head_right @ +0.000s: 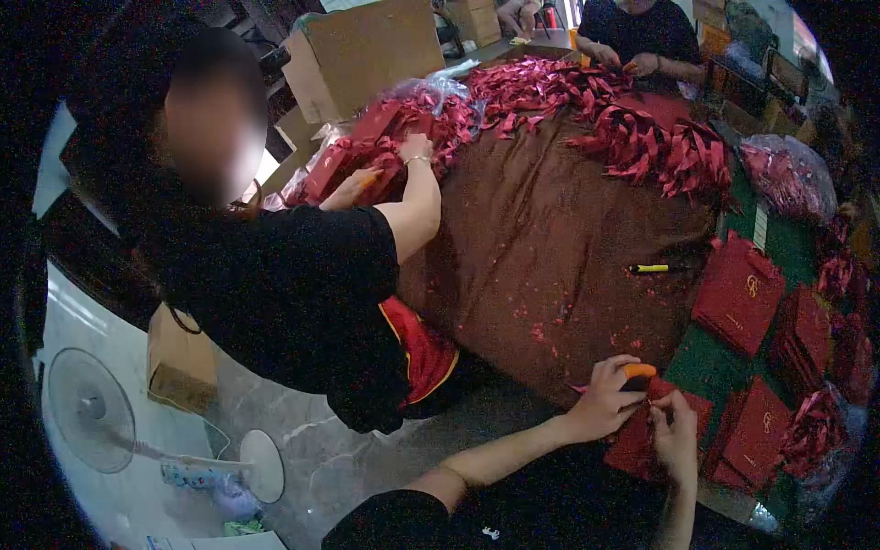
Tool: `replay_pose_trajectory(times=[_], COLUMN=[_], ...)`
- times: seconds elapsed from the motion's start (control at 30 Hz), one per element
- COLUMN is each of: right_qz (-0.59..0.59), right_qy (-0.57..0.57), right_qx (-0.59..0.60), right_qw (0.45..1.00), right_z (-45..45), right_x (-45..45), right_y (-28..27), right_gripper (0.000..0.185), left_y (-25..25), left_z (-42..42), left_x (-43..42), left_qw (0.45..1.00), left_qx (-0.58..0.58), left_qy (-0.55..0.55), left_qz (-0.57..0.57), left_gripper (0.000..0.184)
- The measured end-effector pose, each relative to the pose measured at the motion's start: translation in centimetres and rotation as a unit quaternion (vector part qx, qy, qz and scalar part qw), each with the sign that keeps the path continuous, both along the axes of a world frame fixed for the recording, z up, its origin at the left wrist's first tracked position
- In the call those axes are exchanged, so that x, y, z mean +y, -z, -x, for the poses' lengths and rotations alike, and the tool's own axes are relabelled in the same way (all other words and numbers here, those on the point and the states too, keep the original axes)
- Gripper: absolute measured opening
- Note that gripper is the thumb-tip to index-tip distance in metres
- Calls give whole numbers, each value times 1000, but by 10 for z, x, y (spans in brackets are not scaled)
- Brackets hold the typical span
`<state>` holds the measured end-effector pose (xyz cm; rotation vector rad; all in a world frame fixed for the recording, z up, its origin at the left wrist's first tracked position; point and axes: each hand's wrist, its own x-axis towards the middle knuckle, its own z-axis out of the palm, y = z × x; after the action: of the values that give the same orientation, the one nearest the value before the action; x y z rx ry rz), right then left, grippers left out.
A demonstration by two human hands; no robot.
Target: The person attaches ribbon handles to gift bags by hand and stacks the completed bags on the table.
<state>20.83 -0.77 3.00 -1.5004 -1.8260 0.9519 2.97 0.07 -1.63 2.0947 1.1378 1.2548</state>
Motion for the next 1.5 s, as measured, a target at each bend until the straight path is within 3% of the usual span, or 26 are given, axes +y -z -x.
replay_pose_trajectory(times=[0.1,0.2,0.3,0.33,0.4,0.57,0.63,0.7,0.77,0.9,1.13,1.23,1.37,1.43,1.5], right_qz=[20,135,163,121,163,85,-17,13,-68,-92,-59,33,99,55,123], right_qy=[0,6,-15,-43,-41,-36,-35,-27,-28,-15,-37,-47,-58,-78,-69], right_qx=[49,76,108,97,125,133,89,108,70,50,-12,67,65,72,80], right_qw=[999,988,981,987,978,987,995,994,995,994,997,996,991,993,987], right_z=[-4,4,-7,-12,-10,-4,0,1,2,5,2,-3,-4,-6,-5], right_x=[4,6,13,16,17,9,4,0,0,0,5,13,18,21,23], right_y=[4,-25,-12,-5,-9,-6,-8,-7,3,6,-6,-9,-19,-14,-16], right_gripper=[7,5,5,5,6,5,7,7,8,8,8,5,4,8,6], left_y=[-7,-14,-12,-12,-16,-15,-5,-10,-8,-6,-10,-13,-13,-13,-14], left_z=[3,4,3,5,7,5,4,4,5,4,5,6,8,9,9], left_x=[2,6,11,11,11,7,9,7,8,8,9,10,12,13,13], left_qw=[999,995,988,990,989,998,999,997,998,999,996,995,995,996,996], left_qx=[12,19,23,41,31,30,36,47,50,42,59,69,77,68,69], left_qy=[5,17,5,19,28,17,4,-8,-6,-5,12,14,14,23,26], left_qz=[-43,-92,-153,-136,-145,-44,-38,-53,-32,-34,-60,-70,-60,-61,-51], left_gripper=[17,13,10,17,17,24,22,20,21,21,24,24,24,23,22])
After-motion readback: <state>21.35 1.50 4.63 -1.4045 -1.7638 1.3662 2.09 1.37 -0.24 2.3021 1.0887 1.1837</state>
